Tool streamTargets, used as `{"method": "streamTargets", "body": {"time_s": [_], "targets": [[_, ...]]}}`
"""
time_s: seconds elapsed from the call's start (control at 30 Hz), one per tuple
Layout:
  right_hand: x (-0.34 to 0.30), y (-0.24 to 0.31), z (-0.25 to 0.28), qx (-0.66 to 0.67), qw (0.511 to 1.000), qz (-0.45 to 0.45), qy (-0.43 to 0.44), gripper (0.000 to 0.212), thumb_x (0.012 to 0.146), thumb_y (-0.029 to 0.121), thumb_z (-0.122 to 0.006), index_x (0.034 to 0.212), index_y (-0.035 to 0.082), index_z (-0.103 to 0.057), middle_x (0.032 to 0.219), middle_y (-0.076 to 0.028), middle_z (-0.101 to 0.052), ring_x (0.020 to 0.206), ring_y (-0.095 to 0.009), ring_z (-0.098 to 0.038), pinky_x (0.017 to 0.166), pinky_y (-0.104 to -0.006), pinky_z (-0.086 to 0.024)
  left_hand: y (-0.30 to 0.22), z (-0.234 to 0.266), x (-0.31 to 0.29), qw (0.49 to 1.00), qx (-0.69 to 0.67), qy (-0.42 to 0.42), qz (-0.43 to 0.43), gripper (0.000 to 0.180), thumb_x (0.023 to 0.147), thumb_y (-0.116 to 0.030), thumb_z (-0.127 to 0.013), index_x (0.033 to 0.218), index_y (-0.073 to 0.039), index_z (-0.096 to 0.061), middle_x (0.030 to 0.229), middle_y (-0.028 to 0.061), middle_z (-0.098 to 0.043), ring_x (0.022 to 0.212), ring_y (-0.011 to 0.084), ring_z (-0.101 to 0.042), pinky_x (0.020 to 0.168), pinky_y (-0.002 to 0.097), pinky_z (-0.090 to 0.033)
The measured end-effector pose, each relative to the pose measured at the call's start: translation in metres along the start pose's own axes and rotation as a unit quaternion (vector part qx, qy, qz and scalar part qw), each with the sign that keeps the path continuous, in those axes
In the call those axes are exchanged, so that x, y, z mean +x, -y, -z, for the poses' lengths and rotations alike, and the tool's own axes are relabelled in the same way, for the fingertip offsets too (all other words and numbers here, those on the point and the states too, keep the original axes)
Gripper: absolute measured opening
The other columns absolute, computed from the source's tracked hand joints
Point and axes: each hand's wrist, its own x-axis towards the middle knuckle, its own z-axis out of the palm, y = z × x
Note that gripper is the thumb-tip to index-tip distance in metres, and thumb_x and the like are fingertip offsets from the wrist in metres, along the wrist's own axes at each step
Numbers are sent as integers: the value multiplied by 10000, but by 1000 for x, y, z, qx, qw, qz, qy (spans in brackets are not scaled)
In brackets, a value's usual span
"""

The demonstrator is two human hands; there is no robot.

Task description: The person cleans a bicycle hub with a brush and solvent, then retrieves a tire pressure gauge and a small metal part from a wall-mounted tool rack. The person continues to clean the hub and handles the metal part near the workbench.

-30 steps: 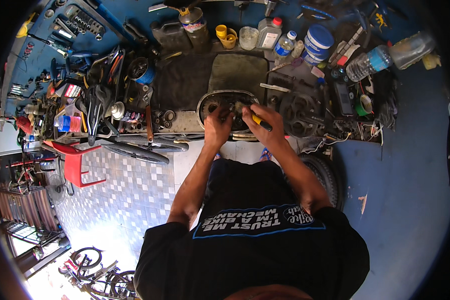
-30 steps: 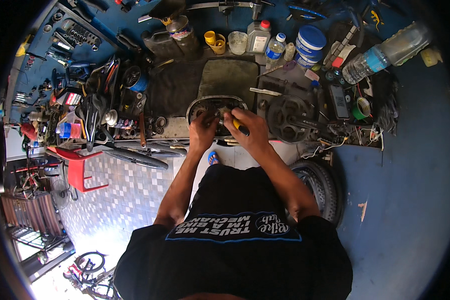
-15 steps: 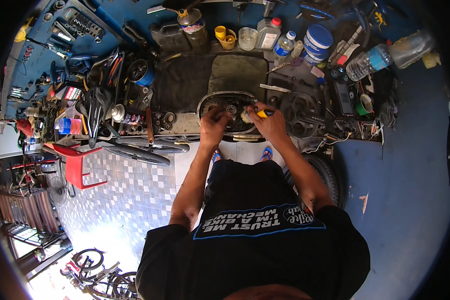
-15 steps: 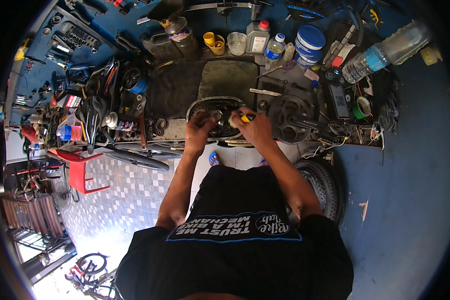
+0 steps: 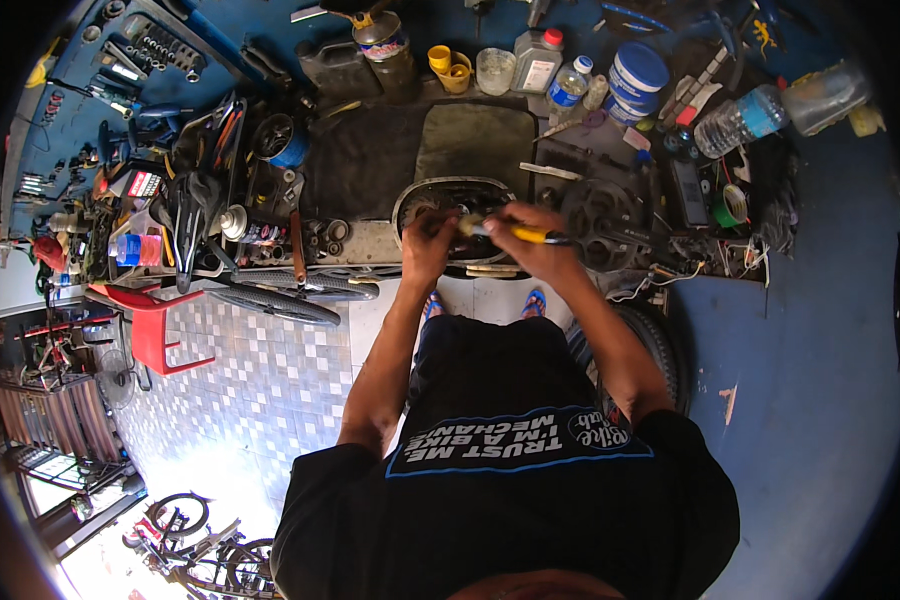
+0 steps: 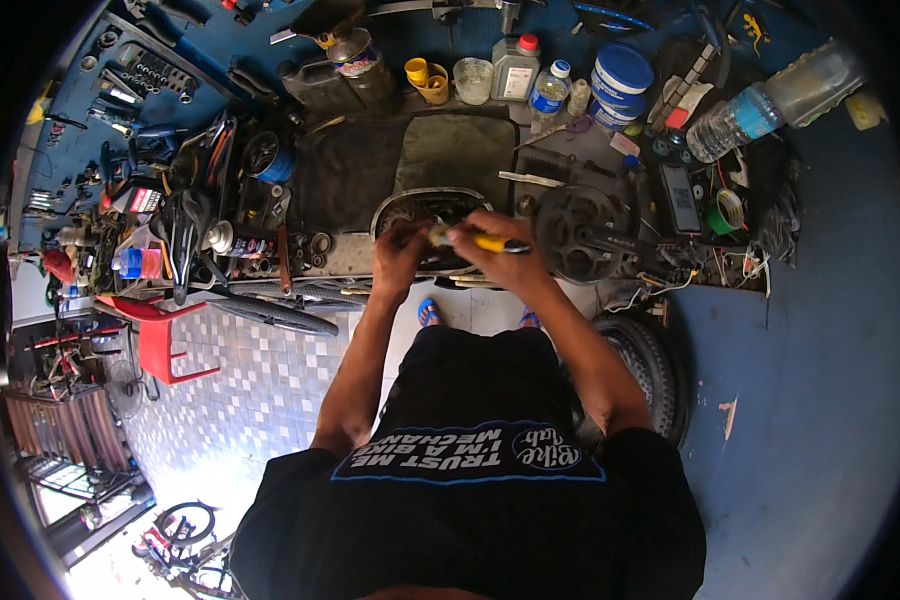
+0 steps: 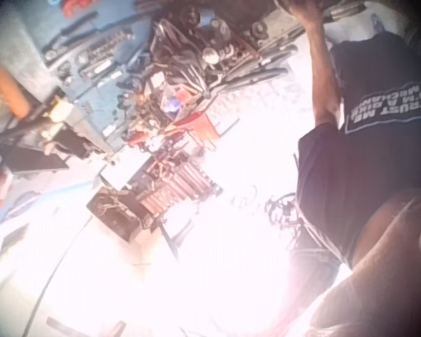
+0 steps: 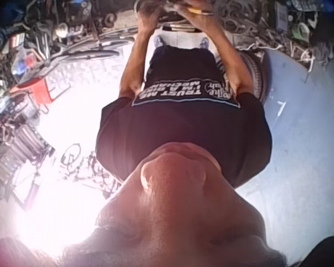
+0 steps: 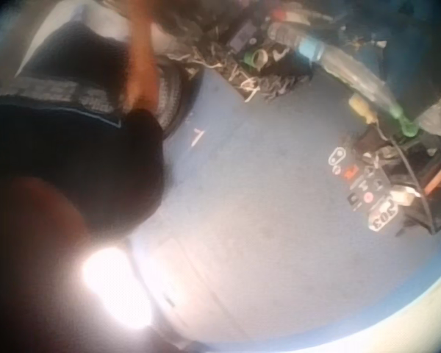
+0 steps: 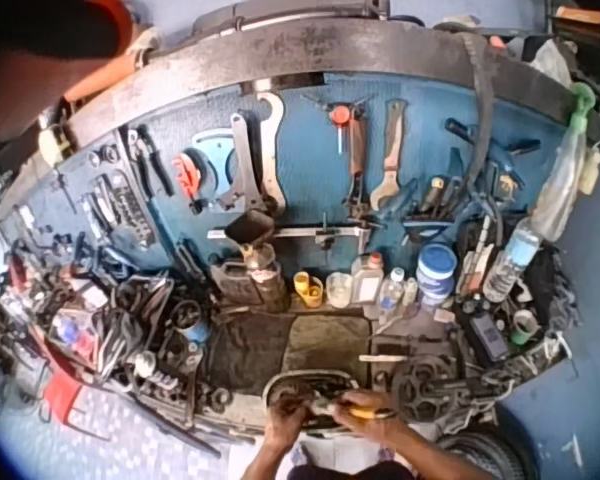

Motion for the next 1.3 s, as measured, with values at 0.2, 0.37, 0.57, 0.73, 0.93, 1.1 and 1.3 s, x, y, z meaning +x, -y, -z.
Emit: {"method": "streamTargets", "body": {"time_s": [0.2, 0.37, 0.57, 0.73, 0.93, 1.1, 1.3], "targets": [[6, 11, 8, -111, 993, 33, -30, 327, 931, 298, -829, 890, 1, -699, 802, -144, -674, 701, -338, -655, 658, -390, -524, -3, 2, 0, 999, -40, -11, 22, 236, 1022, -74, -683, 1193, 81, -732, 1044, 172, -789, 845, 206, -784, 706, 306, -647], [3, 12, 8, -86, 994, 60, -4, 285, 915, 275, -846, 916, 20, -719, 809, -143, -685, 706, -321, -669, 650, -386, -526, 8, 0, 2, 1000, 7, -23, -9, 232, 1022, -72, -686, 1193, 78, -732, 979, 144, -791, 801, 195, -782, 681, 289, -630], [7, 17, 11, -96, 991, 86, 18, 214, 928, 262, -825, 940, 64, -742, 816, -130, -668, 718, -326, -672, 642, -420, -516, -2, 1, -1, 1000, 23, 2, 12, 254, 1031, -87, -687, 1219, 78, -728, 1054, 137, -776, 811, 183, -752, 744, 313, -635], [-1, 40, 14, -135, 980, 136, 45, 210, 932, 286, -820, 975, 95, -744, 837, -107, -655, 759, -319, -679, 653, -441, -532, -5, 1, -4, 999, 26, -7, 24, 248, 1021, -78, -681, 1198, 88, -732, 983, 158, -789, 797, 197, -784, 701, 315, -635], [-3, 43, 15, -172, 973, 152, 39, 165, 929, 231, -820, 938, 96, -726, 829, -106, -639, 746, -319, -664, 639, -445, -530, -13, -2, -8, 999, 22, -8, 33, 249, 1030, -77, -674, 1207, 83, -745, 991, 134, -787, 793, 175, -761, 716, 309, -613], [-1, 23, 11, -198, 965, 169, 12, 201, 904, 271, -849, 930, 110, -731, 803, -98, -611, 744, -313, -670, 618, -440, -531, -19, -3, -10, 1000, 11, -3, 20, 252, 1043, -63, -631, 1202, 110, -722, 1004, 182, -786, 799, 233, -801, 689, 320, -657], [2, 19, 12, -200, 967, 155, -13, 181, 908, 266, -845, 930, 123, -736, 802, -90, -606, 745, -310, -671, 611, -441, -532, -16, -1, -7, 999, -11, 2, 31, 252, 1053, -57, -616, 1206, 117, -716, 1002, 188, -780, 811, 248, -802, 687, 321, -658]]}}
